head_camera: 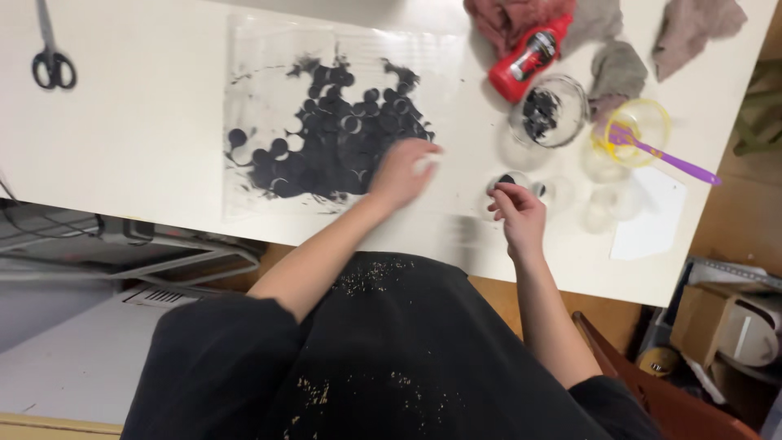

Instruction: The person repeatedly picks small black circular pieces from a plastic sheet and places them into small clear containers on the table. The person also handles a few irregular black pieces and places them into a larger jar.

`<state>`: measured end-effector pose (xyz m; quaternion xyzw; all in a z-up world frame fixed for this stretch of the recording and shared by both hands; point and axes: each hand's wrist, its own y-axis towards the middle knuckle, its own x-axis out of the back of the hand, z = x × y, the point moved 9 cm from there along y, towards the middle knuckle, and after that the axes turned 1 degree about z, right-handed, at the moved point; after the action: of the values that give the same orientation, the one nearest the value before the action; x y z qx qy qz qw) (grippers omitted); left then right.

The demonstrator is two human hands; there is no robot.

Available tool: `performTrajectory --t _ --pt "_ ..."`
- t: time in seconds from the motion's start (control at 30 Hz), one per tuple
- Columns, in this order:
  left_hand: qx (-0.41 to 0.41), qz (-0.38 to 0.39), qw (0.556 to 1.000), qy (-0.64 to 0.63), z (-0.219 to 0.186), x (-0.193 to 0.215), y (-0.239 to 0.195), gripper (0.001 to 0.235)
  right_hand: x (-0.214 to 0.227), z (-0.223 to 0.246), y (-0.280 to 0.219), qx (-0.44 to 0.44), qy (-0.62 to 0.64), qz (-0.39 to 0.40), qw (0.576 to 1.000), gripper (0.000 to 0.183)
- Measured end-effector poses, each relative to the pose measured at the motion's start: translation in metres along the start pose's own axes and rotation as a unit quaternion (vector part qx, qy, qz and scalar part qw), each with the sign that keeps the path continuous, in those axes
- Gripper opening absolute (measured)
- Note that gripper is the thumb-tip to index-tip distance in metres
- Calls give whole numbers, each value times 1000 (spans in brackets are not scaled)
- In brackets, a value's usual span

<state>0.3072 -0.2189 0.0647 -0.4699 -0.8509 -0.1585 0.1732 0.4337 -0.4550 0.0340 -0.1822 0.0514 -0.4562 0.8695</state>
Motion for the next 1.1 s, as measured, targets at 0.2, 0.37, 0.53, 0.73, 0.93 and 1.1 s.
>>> performTrajectory --t 0.2,0.37,0.53,0.73,0.93,1.1 --pt "132 -228 962 70 102 211 -57 24 -140 33 49 127 -199 54 970 15" --pt "103 -257 950 143 138 275 -78 24 -245 64 94 257 -388 44 884 30" --pt "178 -214 947 162 173 306 -102 29 -287 70 107 314 -502 37 805 37" --pt "219 -120 959 131 183 306 -118 41 -291 57 113 308 -499 35 809 24" --pt "135 -82 948 275 163 281 -101 61 -297 52 117 282 -493 47 821 27" --pt "165 -94 936 296 172 272 -94 64 -301 59 118 269 -506 49 818 20"
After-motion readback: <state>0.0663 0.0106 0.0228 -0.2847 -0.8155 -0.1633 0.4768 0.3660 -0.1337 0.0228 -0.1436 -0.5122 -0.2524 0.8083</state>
